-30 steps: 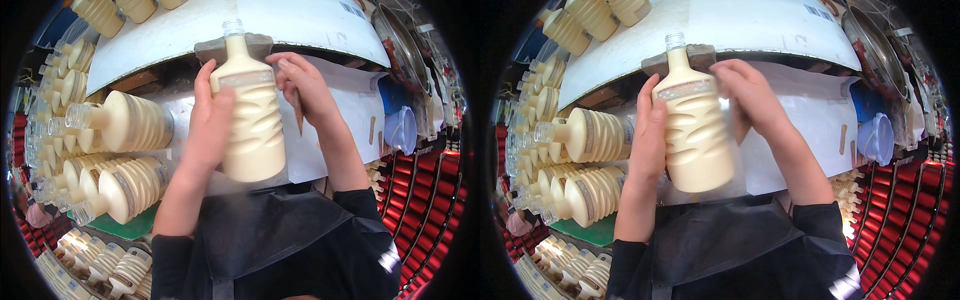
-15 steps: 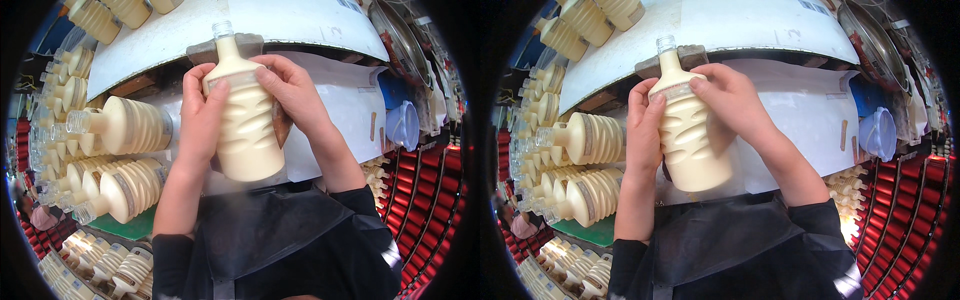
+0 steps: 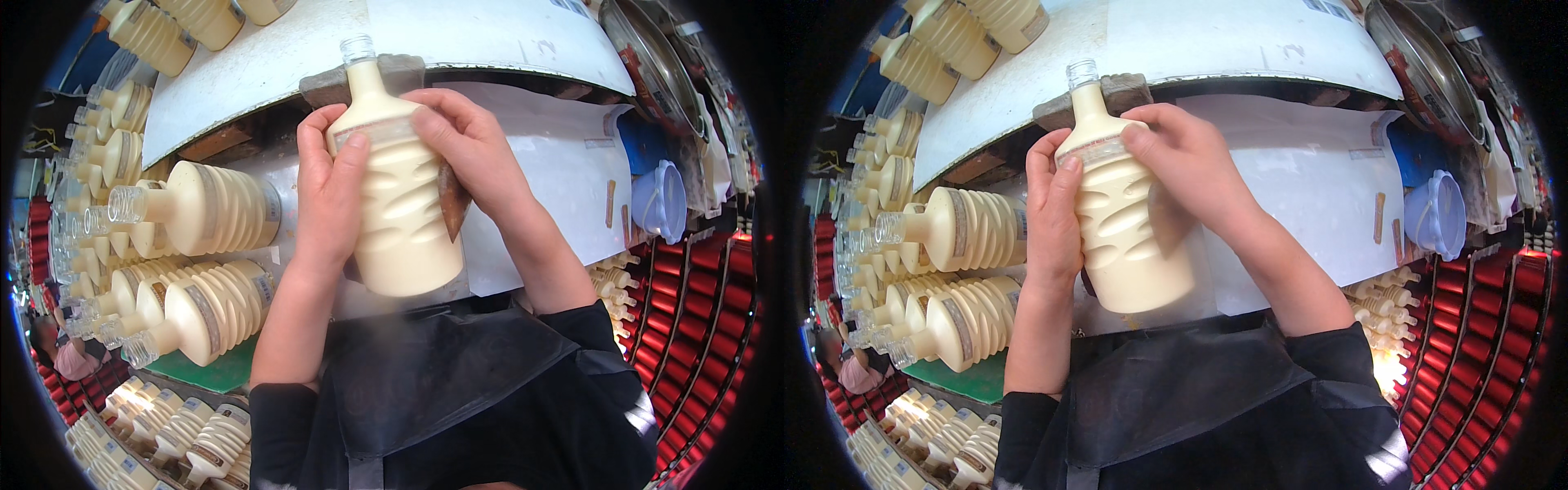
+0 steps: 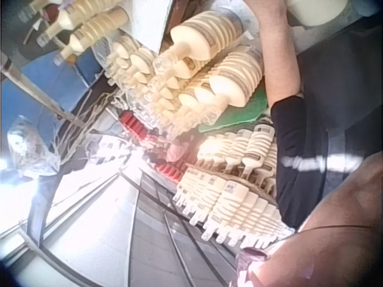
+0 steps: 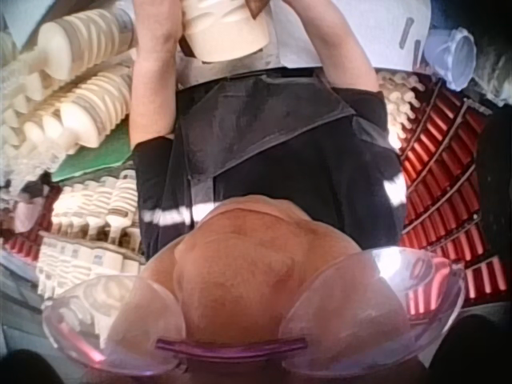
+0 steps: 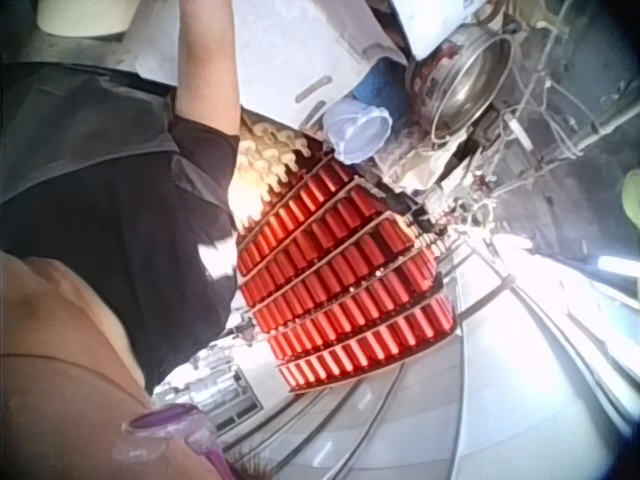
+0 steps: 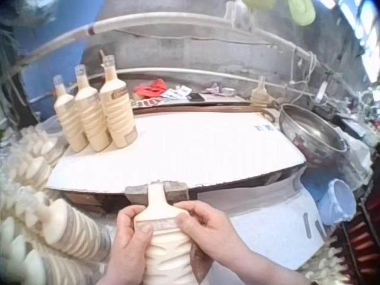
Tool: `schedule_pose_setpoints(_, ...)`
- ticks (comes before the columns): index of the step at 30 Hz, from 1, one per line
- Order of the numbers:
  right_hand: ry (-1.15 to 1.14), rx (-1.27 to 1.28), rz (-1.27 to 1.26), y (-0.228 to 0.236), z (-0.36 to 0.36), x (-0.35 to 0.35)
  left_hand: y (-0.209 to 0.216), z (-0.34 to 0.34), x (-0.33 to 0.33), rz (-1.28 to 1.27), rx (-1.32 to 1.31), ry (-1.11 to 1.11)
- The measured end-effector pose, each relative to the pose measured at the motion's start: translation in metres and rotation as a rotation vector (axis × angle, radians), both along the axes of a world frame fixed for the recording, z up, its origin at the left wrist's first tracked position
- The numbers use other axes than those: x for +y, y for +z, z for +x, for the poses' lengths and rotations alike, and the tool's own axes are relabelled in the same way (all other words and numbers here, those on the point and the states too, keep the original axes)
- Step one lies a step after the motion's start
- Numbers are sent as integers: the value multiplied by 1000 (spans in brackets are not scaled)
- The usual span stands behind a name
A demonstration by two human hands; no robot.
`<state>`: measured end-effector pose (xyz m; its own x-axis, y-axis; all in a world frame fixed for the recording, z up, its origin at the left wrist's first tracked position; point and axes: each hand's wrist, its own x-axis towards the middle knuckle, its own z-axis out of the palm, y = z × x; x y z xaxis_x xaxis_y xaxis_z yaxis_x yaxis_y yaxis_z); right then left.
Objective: The person repeatedly picks up cream-colored plastic bottles from a tray, applies a rectangular label to the side of each bottle, smooths it down, and places the labeled bottle on a nearby surface. The process is repeated for multiple bottles in a continuous loop.
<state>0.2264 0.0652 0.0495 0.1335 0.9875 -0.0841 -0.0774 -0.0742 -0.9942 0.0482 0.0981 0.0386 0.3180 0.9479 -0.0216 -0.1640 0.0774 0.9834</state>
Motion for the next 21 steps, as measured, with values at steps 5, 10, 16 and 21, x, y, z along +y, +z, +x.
schedule_pose_setpoints(5, 49, 96, -27, 3, 7, -3, -5, 2, 1, -91, -38, 12)
schedule_pose_setpoints(10, 31, 128, -58, 2, 8, -5, -7, 4, 0, -100, -84, -10)
schedule_pose_setpoints(16, -6, 131, -75, 7, 9, -9, -6, 3, -1, -154, -91, 37)
schedule_pose_setpoints(21, 1, 68, -49, 9, 8, -9, -10, 1, -1, -321, -315, -37)
